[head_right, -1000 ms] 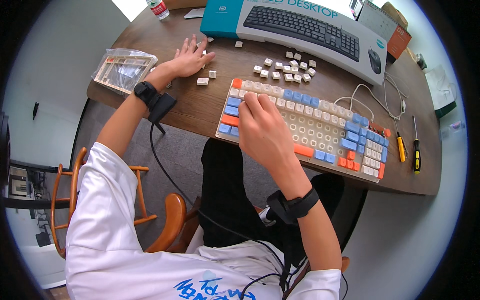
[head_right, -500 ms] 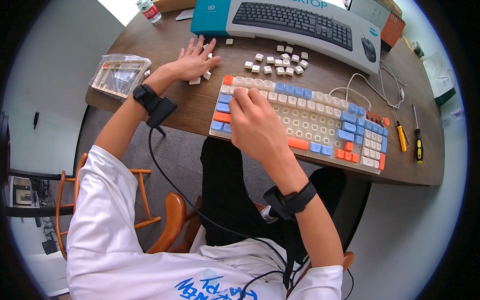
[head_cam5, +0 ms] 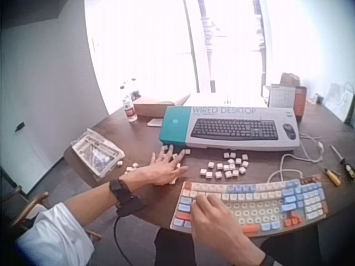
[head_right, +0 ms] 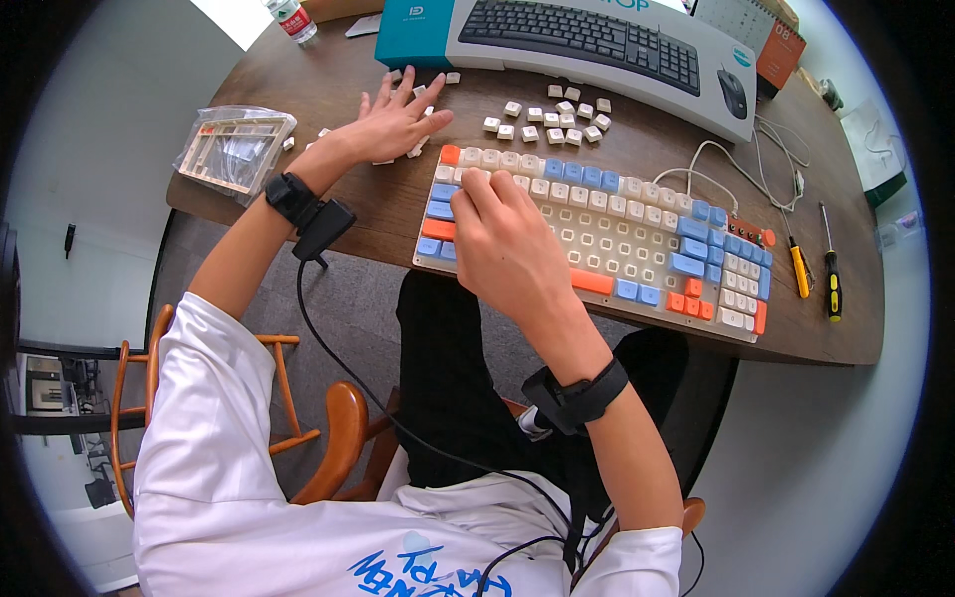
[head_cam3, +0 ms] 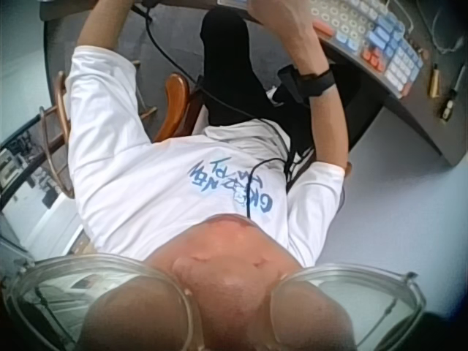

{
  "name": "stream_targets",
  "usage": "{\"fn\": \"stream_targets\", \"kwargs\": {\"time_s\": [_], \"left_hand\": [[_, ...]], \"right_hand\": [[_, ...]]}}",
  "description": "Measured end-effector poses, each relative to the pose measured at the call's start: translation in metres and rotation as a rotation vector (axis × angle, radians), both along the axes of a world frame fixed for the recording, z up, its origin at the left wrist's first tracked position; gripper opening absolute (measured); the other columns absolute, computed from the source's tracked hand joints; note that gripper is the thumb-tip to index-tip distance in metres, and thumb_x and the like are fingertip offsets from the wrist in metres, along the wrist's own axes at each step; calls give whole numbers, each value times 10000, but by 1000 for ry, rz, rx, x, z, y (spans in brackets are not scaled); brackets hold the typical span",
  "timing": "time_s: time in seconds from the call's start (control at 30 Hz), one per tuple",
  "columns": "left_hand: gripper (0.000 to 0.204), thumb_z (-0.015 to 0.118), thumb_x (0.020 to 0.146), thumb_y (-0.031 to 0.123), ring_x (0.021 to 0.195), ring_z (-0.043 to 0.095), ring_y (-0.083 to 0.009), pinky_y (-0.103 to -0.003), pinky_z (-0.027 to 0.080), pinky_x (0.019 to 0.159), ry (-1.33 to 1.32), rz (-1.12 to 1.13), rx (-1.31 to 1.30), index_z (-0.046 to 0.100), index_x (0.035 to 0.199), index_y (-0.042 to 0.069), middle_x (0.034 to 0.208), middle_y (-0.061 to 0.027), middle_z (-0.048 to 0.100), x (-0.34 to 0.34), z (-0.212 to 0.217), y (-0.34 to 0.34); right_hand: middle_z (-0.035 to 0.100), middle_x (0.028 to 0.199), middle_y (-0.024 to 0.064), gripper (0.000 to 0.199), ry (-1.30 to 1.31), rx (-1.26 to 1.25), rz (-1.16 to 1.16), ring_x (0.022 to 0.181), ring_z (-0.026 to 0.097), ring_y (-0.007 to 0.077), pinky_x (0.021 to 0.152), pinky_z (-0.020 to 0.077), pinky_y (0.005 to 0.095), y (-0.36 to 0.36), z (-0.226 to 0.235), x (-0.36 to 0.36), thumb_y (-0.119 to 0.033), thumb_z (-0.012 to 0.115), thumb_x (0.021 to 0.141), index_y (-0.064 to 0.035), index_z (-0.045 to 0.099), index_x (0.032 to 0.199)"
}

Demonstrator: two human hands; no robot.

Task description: The person assembles a mechanical keyboard by placing keycaps onto switches and using a screwdriver to secure components. They handle multiple keycaps and tools on a desk with a keyboard box and other items nearby.

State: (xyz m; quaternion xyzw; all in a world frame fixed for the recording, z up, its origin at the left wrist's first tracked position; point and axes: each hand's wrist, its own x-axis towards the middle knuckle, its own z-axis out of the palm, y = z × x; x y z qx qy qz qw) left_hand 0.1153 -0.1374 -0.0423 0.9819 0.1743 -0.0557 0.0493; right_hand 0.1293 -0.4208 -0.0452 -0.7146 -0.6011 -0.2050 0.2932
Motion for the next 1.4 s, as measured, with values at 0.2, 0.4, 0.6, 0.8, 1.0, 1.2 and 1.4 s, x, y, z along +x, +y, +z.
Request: {"fn": "stream_targets", "kwargs": {"time_s": [0.2, 0.4, 0.6, 0.8, 1.0, 1.2, 1.4], "left_hand": [[893, 246, 1046, 821, 1637, -5, -547, -766, 36, 1253, -87, -14, -57, 128, 1757, 292, 1802, -256, 14, -2, -1, 6], [640, 389, 1162, 475, 1668, 91, -425, -624, 155, 1306, -473, -125, -176, 315, 1712, 156, 1793, -195, 209, -21, 9, 33], [541, 447, 1157, 362, 1663, 173, -379, -579, 201, 1315, -373, -293, 118, 493, 1610, 71, 1745, -152, 363, -56, 16, 13], [548, 425, 1160, 405, 1647, 212, -397, -662, 221, 1289, -305, -358, 259, 506, 1584, 66, 1711, -161, 411, -56, 5, -12], [631, 363, 1161, 510, 1660, 190, -321, -649, 167, 1315, -233, -325, 253, 422, 1651, 116, 1728, -94, 396, -58, 2, -16], [669, 332, 1150, 567, 1667, 170, -272, -622, 132, 1336, -215, -319, 321, 389, 1678, 161, 1740, -44, 384, -57, 3, -21], [650, 378, 1147, 546, 1652, 227, -293, -614, 182, 1326, -375, -379, 286, 441, 1637, 125, 1720, -76, 415, -73, 7, -22]], "right_hand": [[601, 1061, 130, 119, 1, -1, 1, 989, 595, 284, 932, 548, 375, 0, 1, -1, -17, 677, 812, 33, 652, 917], [599, 1031, 126, 102, 17, 2, 1, 983, 593, 284, 922, 550, 377, 0, 2, -1, -9, 674, 809, 25, 643, 900], [595, 1017, 128, 91, 20, -2, 0, 981, 589, 288, 917, 550, 379, 1, 4, -2, 2, 665, 811, 27, 637, 893], [595, 1013, 133, 85, 28, -14, 5, 971, 589, 293, 917, 548, 382, 1, 5, -2, 8, 662, 816, 33, 634, 893], [602, 1011, 137, 93, 29, -9, 5, 966, 595, 299, 919, 548, 386, 1, 6, -3, 2, 664, 817, 36, 636, 899], [612, 1027, 144, 85, 14, -4, 0, 975, 600, 300, 916, 553, 388, 1, 6, -3, 4, 659, 815, 32, 634, 892], [606, 1017, 142, 79, 22, 0, 3, 963, 599, 298, 908, 555, 390, 1, 5, -2, 8, 659, 816, 29, 632, 887]]}}
